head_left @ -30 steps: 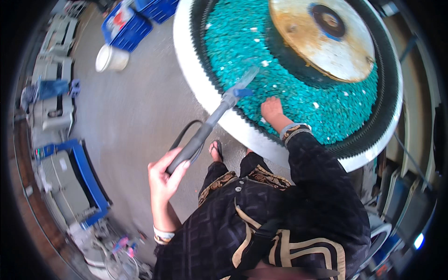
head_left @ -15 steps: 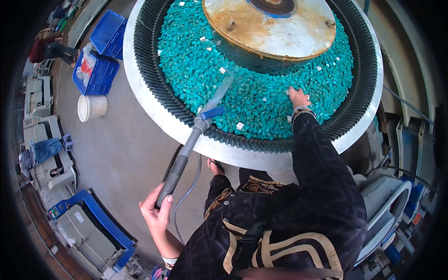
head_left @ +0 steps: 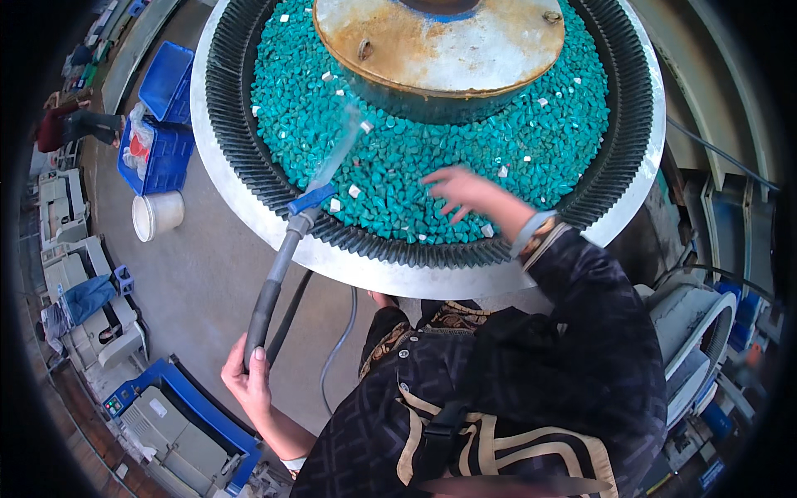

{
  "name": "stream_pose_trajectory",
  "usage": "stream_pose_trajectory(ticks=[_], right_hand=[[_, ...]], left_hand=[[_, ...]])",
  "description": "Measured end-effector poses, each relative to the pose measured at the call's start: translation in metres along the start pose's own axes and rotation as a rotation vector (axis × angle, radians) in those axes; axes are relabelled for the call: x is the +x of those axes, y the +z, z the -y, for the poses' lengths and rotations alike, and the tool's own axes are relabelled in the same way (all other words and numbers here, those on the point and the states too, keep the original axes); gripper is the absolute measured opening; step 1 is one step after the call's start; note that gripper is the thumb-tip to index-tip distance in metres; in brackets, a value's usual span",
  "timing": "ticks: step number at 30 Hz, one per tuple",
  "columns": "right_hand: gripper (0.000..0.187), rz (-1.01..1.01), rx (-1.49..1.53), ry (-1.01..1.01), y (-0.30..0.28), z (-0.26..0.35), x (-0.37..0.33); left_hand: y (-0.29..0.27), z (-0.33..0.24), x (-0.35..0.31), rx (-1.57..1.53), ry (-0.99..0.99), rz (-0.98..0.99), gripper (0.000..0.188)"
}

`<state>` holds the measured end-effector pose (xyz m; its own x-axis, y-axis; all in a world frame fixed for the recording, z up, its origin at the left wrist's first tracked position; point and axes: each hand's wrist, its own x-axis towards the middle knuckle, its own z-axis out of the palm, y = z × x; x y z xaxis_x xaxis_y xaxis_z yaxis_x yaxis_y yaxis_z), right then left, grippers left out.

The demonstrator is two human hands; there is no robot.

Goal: The person uses a handheld blower to clean green plastic pellets on a rotating drum, removing debris by hand. The person then fills a white bucket with water using the same blower nozzle.

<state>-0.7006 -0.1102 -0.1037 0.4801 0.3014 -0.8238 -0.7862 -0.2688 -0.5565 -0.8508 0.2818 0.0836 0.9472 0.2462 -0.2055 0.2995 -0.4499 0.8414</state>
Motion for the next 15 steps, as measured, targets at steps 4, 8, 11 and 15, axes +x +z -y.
stream_pose_trajectory(ticks=[4, 8, 11, 15], right_hand=[[0.015, -0.706, -0.137, -0.071, -0.119, -0.070, 0.039], [0.013, -0.634, -0.391, -0.280, -0.100, -0.071, 0.053], [0.014, -0.583, -0.557, -0.505, -0.041, -0.039, 0.059], [0.017, -0.539, -0.679, -0.710, 0.020, 0.009, 0.085]], left_hand=[[-0.003, 0.014, -0.003, 0.064, 0.077, 0.010, 0.032], [0.001, 0.013, -0.005, 0.107, 0.104, -0.005, 0.032], [0.004, 0.000, -0.003, 0.039, -0.007, -0.098, 0.030], [0.003, -0.004, -0.001, -0.034, 0.015, -0.160, 0.029]])
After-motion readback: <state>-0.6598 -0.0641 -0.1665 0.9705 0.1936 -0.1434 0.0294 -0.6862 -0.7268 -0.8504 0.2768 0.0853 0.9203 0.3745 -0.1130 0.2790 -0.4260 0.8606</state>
